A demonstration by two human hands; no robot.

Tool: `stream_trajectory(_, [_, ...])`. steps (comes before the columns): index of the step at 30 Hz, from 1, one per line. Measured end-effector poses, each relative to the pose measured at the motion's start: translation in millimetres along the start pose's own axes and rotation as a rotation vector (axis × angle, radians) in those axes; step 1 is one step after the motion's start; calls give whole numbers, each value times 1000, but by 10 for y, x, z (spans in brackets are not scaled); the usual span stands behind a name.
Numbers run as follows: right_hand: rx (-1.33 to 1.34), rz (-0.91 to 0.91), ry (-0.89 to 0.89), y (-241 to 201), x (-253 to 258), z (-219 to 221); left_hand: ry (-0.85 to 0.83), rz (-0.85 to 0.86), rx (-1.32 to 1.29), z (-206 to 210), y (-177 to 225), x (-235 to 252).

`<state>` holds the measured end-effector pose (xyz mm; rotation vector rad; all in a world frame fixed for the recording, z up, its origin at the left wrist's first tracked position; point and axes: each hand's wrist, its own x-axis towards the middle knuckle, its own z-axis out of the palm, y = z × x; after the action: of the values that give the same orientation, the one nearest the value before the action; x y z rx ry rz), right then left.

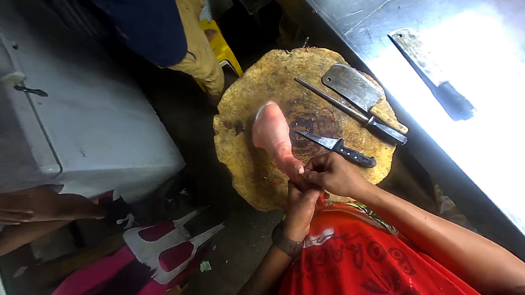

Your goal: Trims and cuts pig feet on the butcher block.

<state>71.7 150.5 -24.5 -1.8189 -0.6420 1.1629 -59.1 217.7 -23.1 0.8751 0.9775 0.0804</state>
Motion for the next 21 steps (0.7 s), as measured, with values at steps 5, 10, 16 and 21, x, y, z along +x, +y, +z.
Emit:
stream_trajectory(5, [115, -142, 7, -109, -67, 138, 13, 45, 14, -12, -52, -42])
stream_trajectory(10, [373, -515, -42, -258, -292, -135, 5, -7, -83, -54, -108, -14])
stream_trajectory(16, [226, 118, 252, 1445, -1122, -819, 20, -53, -328, -196, 30, 25])
stream_trajectory(21, [-530, 961, -16, 3260, -1911, -709, 89, -32, -362, -264, 6, 99])
